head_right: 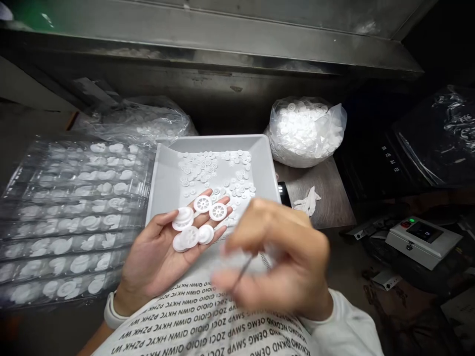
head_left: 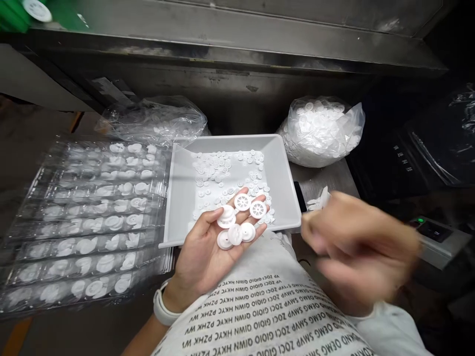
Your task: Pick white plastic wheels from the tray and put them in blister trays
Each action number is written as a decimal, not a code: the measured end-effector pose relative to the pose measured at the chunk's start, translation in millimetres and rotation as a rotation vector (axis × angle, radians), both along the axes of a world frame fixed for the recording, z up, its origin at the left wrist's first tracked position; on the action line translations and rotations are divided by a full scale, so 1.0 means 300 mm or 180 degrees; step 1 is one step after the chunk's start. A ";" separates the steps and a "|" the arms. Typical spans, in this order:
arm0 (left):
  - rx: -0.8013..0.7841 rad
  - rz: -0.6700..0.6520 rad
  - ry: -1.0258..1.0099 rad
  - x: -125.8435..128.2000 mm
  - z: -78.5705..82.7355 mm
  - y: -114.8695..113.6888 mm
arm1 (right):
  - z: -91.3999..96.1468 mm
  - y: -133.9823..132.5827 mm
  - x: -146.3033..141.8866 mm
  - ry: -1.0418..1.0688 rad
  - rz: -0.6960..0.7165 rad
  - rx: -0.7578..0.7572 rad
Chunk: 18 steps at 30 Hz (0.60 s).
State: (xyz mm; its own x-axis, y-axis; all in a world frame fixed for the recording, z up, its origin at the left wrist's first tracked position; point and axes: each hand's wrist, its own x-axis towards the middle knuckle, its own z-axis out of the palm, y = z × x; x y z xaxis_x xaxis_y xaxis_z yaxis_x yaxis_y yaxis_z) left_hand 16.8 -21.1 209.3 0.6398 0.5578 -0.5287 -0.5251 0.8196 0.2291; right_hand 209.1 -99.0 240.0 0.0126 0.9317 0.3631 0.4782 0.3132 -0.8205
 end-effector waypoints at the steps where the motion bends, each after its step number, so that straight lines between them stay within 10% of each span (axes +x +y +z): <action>1: -0.0006 0.0001 -0.0037 -0.003 -0.003 0.001 | -0.023 0.037 -0.005 -0.0160 -0.0042 -0.0110; 10: -0.0255 0.0265 -0.0125 -0.033 -0.036 0.040 | -0.163 0.159 -0.081 -0.0374 0.0198 -0.1017; 14: -0.0115 0.0479 0.0100 -0.061 -0.045 0.069 | -0.125 0.259 -0.119 -0.0258 0.0177 -0.0357; 18: 0.0059 0.0657 0.0271 -0.091 -0.065 0.097 | -0.079 0.580 -0.246 0.0033 -0.0140 0.0395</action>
